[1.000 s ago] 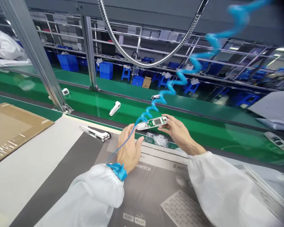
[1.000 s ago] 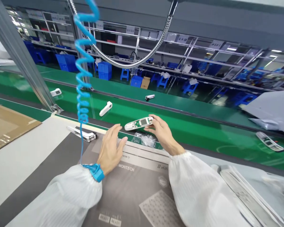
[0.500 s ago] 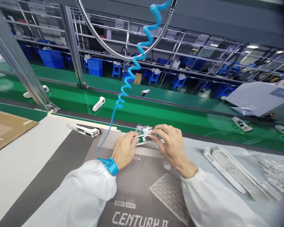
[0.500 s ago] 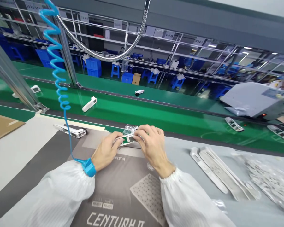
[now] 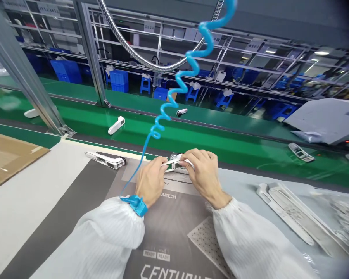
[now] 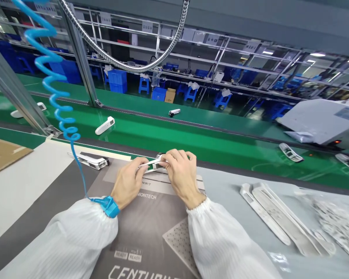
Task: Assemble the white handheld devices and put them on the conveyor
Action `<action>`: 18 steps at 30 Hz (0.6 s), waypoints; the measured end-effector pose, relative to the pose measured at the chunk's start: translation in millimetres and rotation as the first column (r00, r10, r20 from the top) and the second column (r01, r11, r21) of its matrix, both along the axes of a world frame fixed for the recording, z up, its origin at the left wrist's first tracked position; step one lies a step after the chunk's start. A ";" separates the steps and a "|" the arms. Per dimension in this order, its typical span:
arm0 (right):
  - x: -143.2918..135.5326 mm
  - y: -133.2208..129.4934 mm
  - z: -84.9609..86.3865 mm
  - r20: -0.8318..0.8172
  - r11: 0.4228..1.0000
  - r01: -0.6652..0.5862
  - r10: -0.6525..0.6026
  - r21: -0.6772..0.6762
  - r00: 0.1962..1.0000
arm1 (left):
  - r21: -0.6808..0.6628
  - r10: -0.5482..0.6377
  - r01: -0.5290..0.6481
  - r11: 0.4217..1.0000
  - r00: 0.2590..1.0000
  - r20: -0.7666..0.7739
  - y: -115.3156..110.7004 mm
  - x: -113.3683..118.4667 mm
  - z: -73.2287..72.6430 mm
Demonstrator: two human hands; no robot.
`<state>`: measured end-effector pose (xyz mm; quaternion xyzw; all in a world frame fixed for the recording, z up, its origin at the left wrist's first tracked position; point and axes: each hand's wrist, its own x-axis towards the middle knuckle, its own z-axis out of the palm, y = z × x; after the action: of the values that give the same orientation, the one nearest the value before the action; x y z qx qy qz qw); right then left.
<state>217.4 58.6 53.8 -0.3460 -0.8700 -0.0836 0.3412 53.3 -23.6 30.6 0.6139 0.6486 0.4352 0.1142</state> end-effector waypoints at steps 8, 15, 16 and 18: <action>6.8 -10.6 -5.6 0.015 0.992 -0.074 0.076 -0.099 0.997 | -0.040 0.111 -0.107 0.993 0.987 0.117 4.3 -3.6 -2.2; 27.9 17.7 -25.2 0.148 0.821 0.342 -0.309 -0.457 0.939 | -0.157 0.206 -0.133 0.979 0.611 0.765 13.4 -13.7 1.3; 36.9 18.7 -26.1 0.141 0.830 0.356 -0.327 -0.429 0.934 | -0.153 0.196 -0.123 0.981 0.583 0.788 13.4 -13.0 3.0; 63.9 17.5 -24.5 0.119 0.856 0.376 -0.358 -0.355 0.926 | -0.147 0.176 -0.098 0.984 0.551 0.816 12.4 -11.8 5.8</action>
<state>281.2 76.1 29.4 -0.5617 -0.7958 0.0106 0.2261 41.4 -11.2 36.4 0.2811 0.5831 0.6515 0.3955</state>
